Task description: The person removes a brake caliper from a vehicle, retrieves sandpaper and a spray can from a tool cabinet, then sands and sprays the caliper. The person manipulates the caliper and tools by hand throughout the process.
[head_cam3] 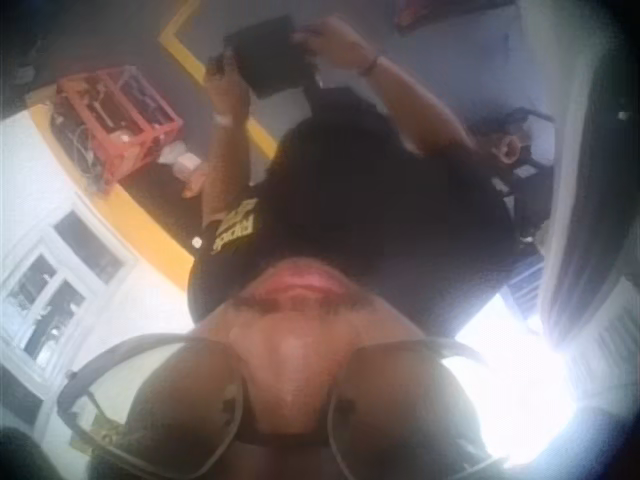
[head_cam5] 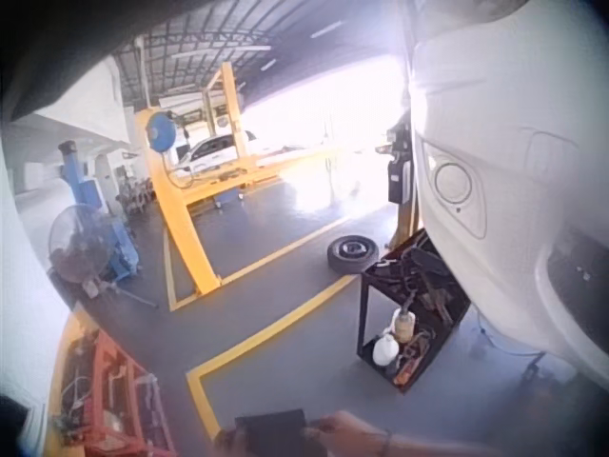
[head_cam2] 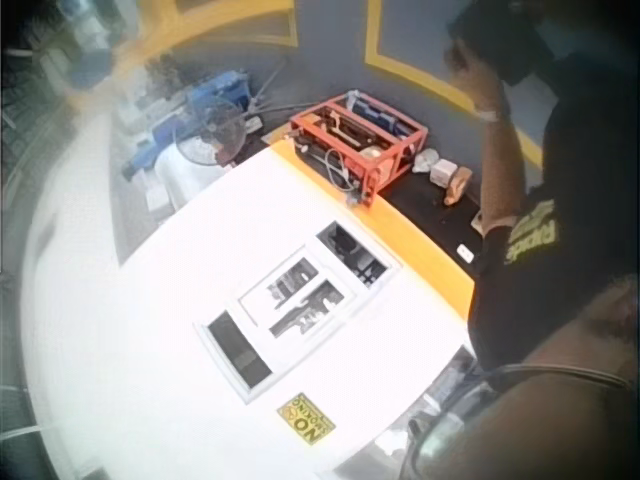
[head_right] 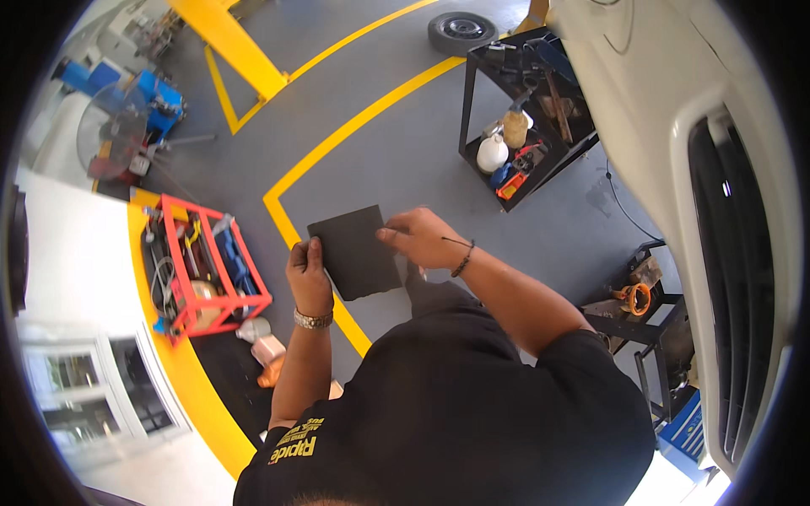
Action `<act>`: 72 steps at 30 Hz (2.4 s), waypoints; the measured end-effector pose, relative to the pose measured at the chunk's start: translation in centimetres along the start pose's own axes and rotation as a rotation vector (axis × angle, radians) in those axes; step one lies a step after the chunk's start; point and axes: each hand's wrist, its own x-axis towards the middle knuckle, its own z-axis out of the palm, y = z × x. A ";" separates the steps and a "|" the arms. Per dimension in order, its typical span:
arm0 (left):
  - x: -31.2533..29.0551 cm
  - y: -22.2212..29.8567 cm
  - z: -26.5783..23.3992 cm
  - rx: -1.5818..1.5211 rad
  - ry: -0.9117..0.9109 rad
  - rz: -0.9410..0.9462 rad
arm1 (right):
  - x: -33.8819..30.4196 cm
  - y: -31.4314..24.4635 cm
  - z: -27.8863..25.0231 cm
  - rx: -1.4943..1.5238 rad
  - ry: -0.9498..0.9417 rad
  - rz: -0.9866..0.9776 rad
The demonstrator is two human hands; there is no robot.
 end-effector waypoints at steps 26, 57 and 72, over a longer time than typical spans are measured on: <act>67.9 10.1 7.3 0.566 -0.998 1.300 | 49.4 -22.2 -23.4 -0.922 0.167 -1.001; 89.7 22.5 89.7 -0.101 -1.902 1.777 | 54.6 -3.5 -72.1 -0.840 1.228 0.076; 73.7 30.3 118.4 -0.806 -2.291 2.097 | 42.7 1.4 -88.0 -0.893 1.441 0.550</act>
